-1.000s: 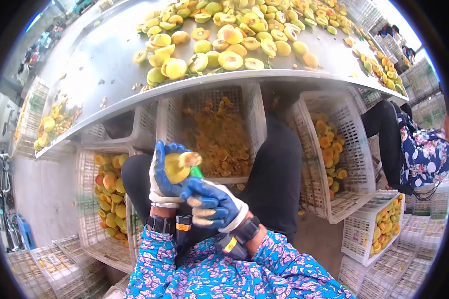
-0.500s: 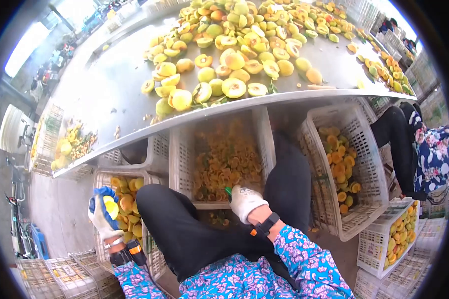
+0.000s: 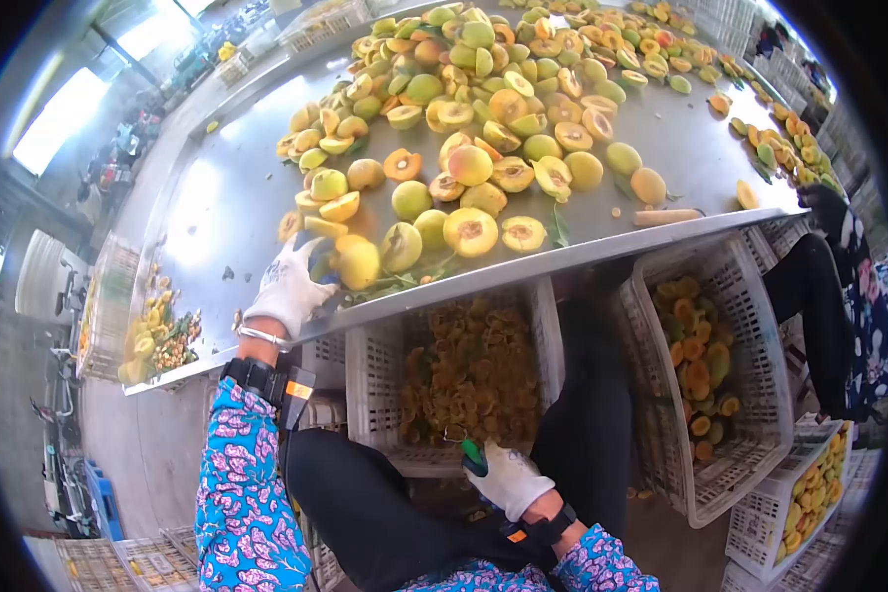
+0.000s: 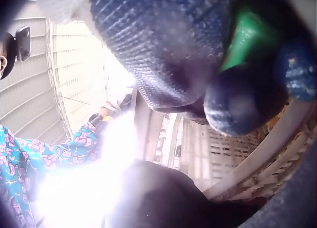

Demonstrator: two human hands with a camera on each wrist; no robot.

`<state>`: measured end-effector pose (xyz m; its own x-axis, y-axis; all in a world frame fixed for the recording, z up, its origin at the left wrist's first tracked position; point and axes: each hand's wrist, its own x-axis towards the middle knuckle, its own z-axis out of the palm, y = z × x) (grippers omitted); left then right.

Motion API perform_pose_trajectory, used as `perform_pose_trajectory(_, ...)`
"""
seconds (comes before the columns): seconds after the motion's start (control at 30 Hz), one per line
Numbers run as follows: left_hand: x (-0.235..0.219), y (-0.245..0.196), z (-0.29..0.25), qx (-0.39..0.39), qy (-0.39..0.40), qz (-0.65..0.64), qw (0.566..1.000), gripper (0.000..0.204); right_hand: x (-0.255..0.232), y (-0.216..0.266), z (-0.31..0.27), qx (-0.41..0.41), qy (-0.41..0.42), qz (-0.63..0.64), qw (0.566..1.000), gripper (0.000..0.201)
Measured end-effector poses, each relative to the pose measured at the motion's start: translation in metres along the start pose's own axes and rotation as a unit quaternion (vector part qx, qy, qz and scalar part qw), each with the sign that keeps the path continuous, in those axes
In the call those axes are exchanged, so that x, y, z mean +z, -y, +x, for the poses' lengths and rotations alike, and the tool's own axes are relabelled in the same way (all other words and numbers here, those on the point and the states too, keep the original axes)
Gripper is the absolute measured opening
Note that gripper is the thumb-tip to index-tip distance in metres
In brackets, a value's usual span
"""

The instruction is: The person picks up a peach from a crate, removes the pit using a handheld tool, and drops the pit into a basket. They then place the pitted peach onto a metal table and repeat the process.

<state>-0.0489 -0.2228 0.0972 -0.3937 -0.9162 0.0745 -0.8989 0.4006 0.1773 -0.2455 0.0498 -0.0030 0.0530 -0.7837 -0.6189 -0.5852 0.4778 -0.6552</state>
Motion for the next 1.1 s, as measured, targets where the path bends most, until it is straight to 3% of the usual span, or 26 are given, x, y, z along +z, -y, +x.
perform_pose_trajectory(0.03, 0.003, 0.0, 0.006, -0.003, 0.036, 0.032, 0.999, 0.058, -0.002, 0.001, -0.002, 0.018, 0.016, 0.02, 0.999, 0.038)
perform_pose_trajectory(0.07, 0.004, 0.001, 0.009, -0.006, 0.072, 0.063, 0.995, 0.059, 0.006, -0.01, 0.002, -0.023, -0.02, -0.022, 0.999, 0.037)
perform_pose_trajectory(0.17, 0.002, 0.001, 0.008, -0.01, 0.073, -0.009, 0.997, 0.063, 0.012, -0.014, 0.01, -0.039, -0.01, -0.006, 0.999, 0.037)
perform_pose_trajectory(0.2, 0.004, 0.004, 0.004, -0.022, 0.052, -0.004, 0.998, 0.062, 0.013, -0.015, 0.01, -0.039, -0.011, -0.005, 0.999, 0.038)
perform_pose_trajectory(0.3, 0.006, 0.027, -0.013, -0.081, -0.04, -0.197, 0.976, 0.054, 0.011, -0.01, 0.009, -0.022, -0.019, 0.0, 1.0, 0.04)
perform_pose_trajectory(0.33, 0.002, 0.029, -0.024, -0.061, -0.068, -0.378, 0.921, 0.047, 0.005, -0.005, 0.006, -0.004, -0.024, 0.006, 1.0, 0.041)
perform_pose_trajectory(0.4, -0.011, 0.022, -0.055, -0.035, -0.082, -0.67, 0.737, 0.042, 0.011, -0.008, 0.007, -0.01, -0.066, 0.005, 0.998, 0.041)
perform_pose_trajectory(0.43, -0.018, 0.015, -0.071, -0.024, -0.082, -0.777, 0.623, 0.043, 0.014, -0.01, 0.009, -0.026, -0.09, -0.001, 0.996, 0.04)
perform_pose_trajectory(0.5, -0.013, 0.011, -0.099, 0.008, -0.045, -0.88, 0.473, 0.053, 0.018, -0.008, 0.012, -0.053, -0.136, -0.014, 0.989, 0.039)
perform_pose_trajectory(0.63, 0.001, -0.012, -0.146, -0.102, -0.049, -0.947, 0.302, 0.06, 0.009, 0.036, -0.001, -0.11, -0.144, 0.047, 0.982, 0.031)
perform_pose_trajectory(0.77, 0.027, -0.024, -0.173, -0.161, -0.062, -0.944, 0.282, 0.053, 0.008, 0.09, -0.03, -0.191, -0.146, 0.089, 0.967, 0.03)
perform_pose_trajectory(0.83, 0.035, -0.024, -0.178, -0.144, -0.071, -0.934, 0.32, 0.052, 0.018, 0.105, -0.035, -0.245, -0.152, 0.038, 0.957, 0.032)
perform_pose_trajectory(0.97, 0.032, -0.031, -0.189, -0.162, -0.098, -0.902, 0.388, 0.051, 0.041, 0.12, -0.032, -0.265, -0.153, -0.039, 0.951, 0.032)
perform_pose_trajectory(1.0, 0.035, -0.031, -0.191, -0.152, -0.089, -0.911, 0.374, 0.049, 0.045, 0.121, -0.031, -0.266, -0.157, -0.051, 0.95, 0.032)
perform_pose_trajectory(1.1, 0.036, -0.032, -0.195, -0.16, -0.095, -0.9, 0.394, 0.048, 0.054, 0.121, -0.028, -0.267, -0.167, -0.08, 0.946, 0.03)
